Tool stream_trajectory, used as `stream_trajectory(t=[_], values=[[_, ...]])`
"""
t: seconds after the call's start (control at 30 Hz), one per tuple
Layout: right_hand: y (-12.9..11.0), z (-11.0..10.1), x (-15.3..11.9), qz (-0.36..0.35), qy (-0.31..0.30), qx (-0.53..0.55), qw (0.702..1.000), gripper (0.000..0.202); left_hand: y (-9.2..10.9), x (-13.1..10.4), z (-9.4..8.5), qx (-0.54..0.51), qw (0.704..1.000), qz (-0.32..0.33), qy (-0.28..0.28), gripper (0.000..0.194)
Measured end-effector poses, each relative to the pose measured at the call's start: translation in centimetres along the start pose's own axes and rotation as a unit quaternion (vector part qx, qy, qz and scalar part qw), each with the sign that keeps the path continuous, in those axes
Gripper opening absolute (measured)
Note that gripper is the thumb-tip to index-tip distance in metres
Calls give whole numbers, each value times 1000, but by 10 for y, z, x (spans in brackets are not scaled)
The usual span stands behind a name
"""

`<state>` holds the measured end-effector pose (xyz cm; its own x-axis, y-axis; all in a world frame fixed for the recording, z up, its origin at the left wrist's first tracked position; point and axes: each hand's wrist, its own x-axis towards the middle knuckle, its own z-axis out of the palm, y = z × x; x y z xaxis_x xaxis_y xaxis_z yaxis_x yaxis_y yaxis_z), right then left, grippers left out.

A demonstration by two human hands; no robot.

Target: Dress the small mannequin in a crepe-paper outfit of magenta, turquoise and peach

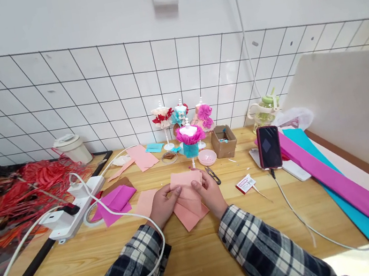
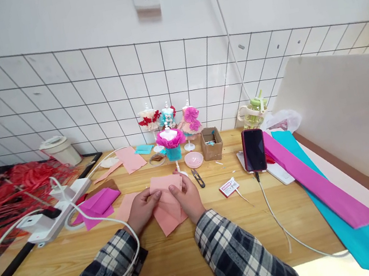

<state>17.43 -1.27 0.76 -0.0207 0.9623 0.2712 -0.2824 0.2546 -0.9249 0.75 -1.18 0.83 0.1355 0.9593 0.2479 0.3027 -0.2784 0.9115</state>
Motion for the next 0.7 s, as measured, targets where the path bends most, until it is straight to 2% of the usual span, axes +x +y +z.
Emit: stream_trajectory(t=[0.07, 0.13, 0.2, 0.23, 0.27, 0.33, 0.37, 0.43, 0.47, 0.5, 0.53, 0.6, 0.7], values=[[3, 0, 1, 4, 19, -42, 999, 28, 1, 1, -2, 32, 999, 17, 15, 28], [4, -3, 2, -16, 57, -105, 993, 23, 3, 2, -7, 71, 994, 35, 72, 25], [0, -6, 3, -70, 103, -166, 978, 21, 6, 1, -13, 54, 991, 16, 124, 26], [-3, -8, 2, -106, 129, -193, 967, 20, 7, 0, -15, 29, 991, -5, 127, 30], [-6, -9, 1, -141, 149, -218, 954, 18, 9, -1, -17, -7, 994, -38, 100, 38], [-13, -9, -3, -212, 155, -254, 931, 15, 12, -4, -19, -112, 983, -140, -40, 59], [-16, -8, -6, -245, 139, -265, 922, 12, 13, -6, -19, -176, 956, -198, -124, 69], [-18, -3, -14, -306, 69, -284, 906, 12, 16, -7, -18, -323, 862, -297, -254, 84], [-17, 1, -18, -333, 23, -297, 894, 13, 17, -7, -18, -391, 814, -322, -284, 87], [-16, 5, -22, -356, -27, -311, 881, 15, 18, -7, -18, -443, 784, -327, -288, 87], [-15, 9, -26, -372, -80, -326, 865, 16, 18, -6, -19, -479, 766, -325, -281, 85], [-11, 17, -31, -390, -179, -346, 834, 14, 19, -6, -23, -506, 750, -336, -263, 76], [-5, 24, -33, -397, -268, -345, 807, 10, 19, -9, -27, -460, 757, -394, -246, 48]])
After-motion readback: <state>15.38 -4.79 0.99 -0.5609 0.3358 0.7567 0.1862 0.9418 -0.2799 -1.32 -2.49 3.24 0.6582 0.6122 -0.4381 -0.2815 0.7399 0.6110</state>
